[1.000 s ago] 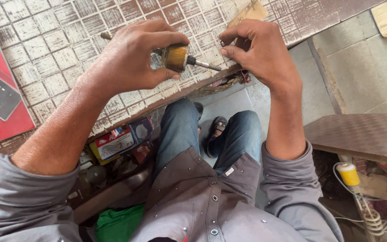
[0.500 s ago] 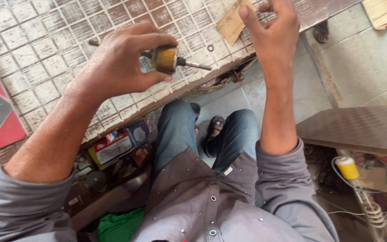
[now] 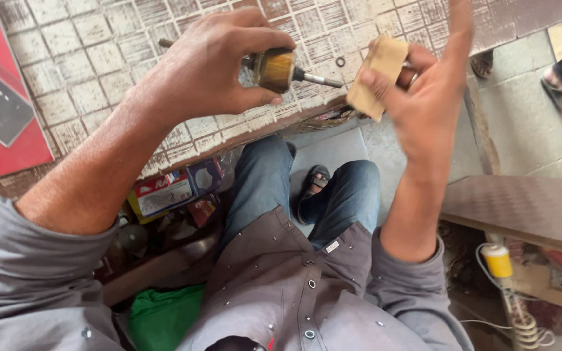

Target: The person cleans a cylindrical brass-colored electrical component using a small piece of cardboard, then uses a green-handled screwdriver to adjust a dark-colored motor housing. The person continues to wipe the motor housing with the cardboard. The work is performed at a cluttered workshop table.

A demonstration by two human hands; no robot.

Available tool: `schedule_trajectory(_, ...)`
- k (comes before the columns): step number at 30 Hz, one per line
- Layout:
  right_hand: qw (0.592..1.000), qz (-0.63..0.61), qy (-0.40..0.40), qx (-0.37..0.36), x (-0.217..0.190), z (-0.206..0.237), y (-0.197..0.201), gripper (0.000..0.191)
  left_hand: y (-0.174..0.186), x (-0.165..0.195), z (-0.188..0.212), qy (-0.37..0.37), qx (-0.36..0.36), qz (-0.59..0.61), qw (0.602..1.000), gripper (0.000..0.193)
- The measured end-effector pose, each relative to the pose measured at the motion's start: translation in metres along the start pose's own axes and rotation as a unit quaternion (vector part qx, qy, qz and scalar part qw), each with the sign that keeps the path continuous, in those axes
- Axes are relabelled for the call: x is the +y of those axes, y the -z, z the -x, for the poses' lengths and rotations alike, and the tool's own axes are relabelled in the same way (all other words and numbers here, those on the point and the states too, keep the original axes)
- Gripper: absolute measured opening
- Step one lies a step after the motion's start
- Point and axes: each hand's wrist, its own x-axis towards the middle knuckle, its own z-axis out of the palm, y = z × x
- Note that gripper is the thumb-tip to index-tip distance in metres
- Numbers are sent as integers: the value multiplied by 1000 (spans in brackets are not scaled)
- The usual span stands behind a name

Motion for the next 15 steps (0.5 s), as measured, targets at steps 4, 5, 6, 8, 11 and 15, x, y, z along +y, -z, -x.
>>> schedule_trajectory(4,988,131,64,-57,-16,10,-22,22,-1,-4,1,-25,13,-24,999,62)
schedule_trajectory(5,973,197,97,-62,-19,9,-27,23,-1,-4,1,-31,11,-22,999,61)
schedule_trajectory(6,954,262,131,-65,-22,8,-31,24,-1,-5,2,-39,9,-20,999,61)
schedule_trajectory(8,913,336,217,-79,-27,3,-37,28,0,-6,3,-27,7,2,1000,60)
schedule_trajectory(11,946,245,177,-120,-26,-1,-43,35,1,-6,4,-22,8,5,1000,61)
schedule_trajectory(15,961,204,124,-142,-11,-4,-45,27,-1,-5,5,-29,12,-6,999,63)
